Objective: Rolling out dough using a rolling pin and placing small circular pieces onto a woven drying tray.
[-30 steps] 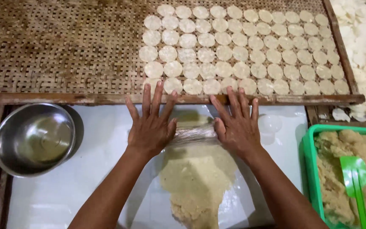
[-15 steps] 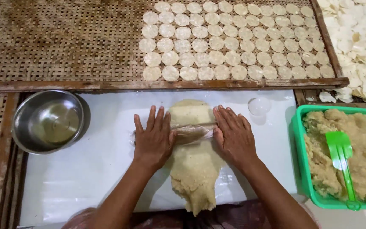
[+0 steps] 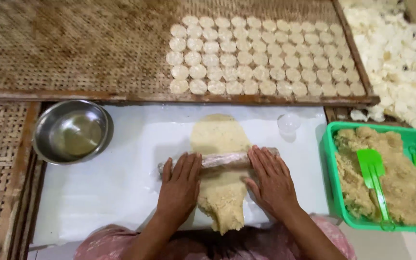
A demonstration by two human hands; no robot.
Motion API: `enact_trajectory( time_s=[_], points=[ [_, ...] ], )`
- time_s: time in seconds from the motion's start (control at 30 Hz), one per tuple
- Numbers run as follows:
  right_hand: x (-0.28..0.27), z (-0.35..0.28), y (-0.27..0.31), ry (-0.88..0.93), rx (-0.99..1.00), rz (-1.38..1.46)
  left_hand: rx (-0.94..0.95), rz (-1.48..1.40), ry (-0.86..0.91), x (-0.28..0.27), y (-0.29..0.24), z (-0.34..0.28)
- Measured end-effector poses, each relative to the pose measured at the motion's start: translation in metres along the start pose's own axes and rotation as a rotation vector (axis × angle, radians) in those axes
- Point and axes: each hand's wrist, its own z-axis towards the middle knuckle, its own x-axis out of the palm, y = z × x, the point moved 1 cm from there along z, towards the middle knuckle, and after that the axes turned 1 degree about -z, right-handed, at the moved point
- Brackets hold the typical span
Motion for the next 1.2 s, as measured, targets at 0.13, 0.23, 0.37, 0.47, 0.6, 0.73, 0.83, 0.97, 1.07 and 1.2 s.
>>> enact_trajectory(
  time_s=[0.13,0.23,0.37,0.47,0.6,0.73,0.83,0.97,1.07,1.2],
  points=[
    [0.026,0.017,-0.026,0.078,-0.033,0.063,0.015,-0.067,0.077,0.033,0.023,0.015],
    [0.04,0.042,-0.037,0.313,0.024,0.161,-0.023,-0.177,0.413,0.045,0.037,0.042],
    [0.049,0.07,-0.057,0.288,-0.006,0.223,0.037,-0.24,0.225,0.022,0.049,0.076],
    [0.069,0.096,-0.071,0.101,-0.005,0.193,0.057,-0.135,0.029,0.043,0.063,0.107],
    [0.09,0.122,-0.061,-0.121,0.008,0.114,0.072,0.059,-0.24,0.076,0.075,0.122],
    [0.082,0.11,-0.041,-0.162,0.028,0.143,0.115,-0.042,-0.322,0.087,0.065,0.107],
    [0.07,0.097,-0.034,-0.133,0.03,0.182,0.086,0.003,-0.296,0.067,0.054,0.09],
    [0.055,0.064,-0.028,-0.091,0.031,0.132,0.067,-0.128,-0.151,0.05,0.037,0.075],
    [0.046,0.061,-0.048,-0.074,-0.006,0.303,0.004,-0.117,-0.016,0.041,0.03,0.088],
    [0.036,0.071,-0.099,-0.176,0.139,0.323,-0.08,-0.159,0.327,0.068,0.032,0.099]
  ],
)
